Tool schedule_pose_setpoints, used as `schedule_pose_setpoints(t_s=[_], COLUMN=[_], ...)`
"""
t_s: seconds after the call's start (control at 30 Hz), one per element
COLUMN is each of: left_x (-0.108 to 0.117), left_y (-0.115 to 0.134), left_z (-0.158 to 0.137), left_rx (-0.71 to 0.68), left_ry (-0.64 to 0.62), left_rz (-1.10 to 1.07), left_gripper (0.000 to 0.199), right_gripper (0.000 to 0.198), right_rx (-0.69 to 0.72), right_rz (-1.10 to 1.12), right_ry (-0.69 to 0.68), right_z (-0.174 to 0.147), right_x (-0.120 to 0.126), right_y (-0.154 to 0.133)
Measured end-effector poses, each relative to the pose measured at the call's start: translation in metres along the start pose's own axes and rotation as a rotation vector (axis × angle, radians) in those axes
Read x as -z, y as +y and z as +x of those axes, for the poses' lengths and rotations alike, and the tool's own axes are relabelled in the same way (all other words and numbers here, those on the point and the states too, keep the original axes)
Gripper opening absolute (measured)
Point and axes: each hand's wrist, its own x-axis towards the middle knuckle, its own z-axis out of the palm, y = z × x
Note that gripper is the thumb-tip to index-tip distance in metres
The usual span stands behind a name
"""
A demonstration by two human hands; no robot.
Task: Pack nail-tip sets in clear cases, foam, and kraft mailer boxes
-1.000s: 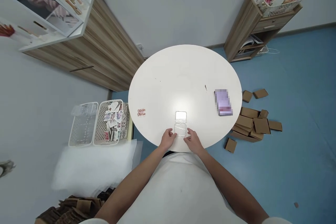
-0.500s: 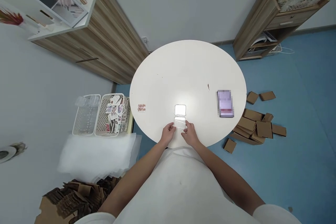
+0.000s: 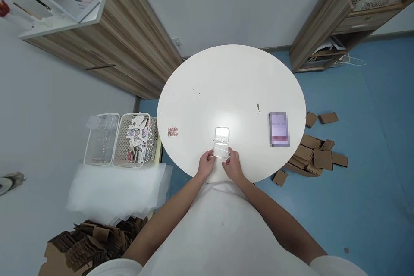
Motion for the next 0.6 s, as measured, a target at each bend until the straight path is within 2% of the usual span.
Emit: schedule_pose_setpoints(t_s=[0.1,0.2,0.3,0.4,0.6], left_x=[-0.001,0.002,0.017,0.051,0.154], left_y=[-0.005,-0.007,-0.004,0.000,-0.001], left_z=[0.000,0.000,0.000,0.005,0.039], left_rx=[-0.027,-0.063,-0.112,-0.187,-0.339], left_ry=[0.001,-0.009,0.006,0.060,0.154], left_rz=[0.017,0.034,0.063,0.119,0.330], left_gripper=[0.037,0.036,0.033,0.030,0.027], right_gripper=[0.061,0.055,0.048,0.040,0.033], right_rx=[-0.019,-0.045,0.008,0.105,0.158], right_rz=[0.033,0.049,0.032,0.002,-0.167], right_ry=[0.042,0.164,0.281,0.230,-0.081], right_z=[-0.002,-0.004,-0.004,0.001,0.033], right_x=[0.002,0.005,0.004,-0.009,-0.067], right_y=[-0.002,-0.008,-0.024,-0.047,-0.089])
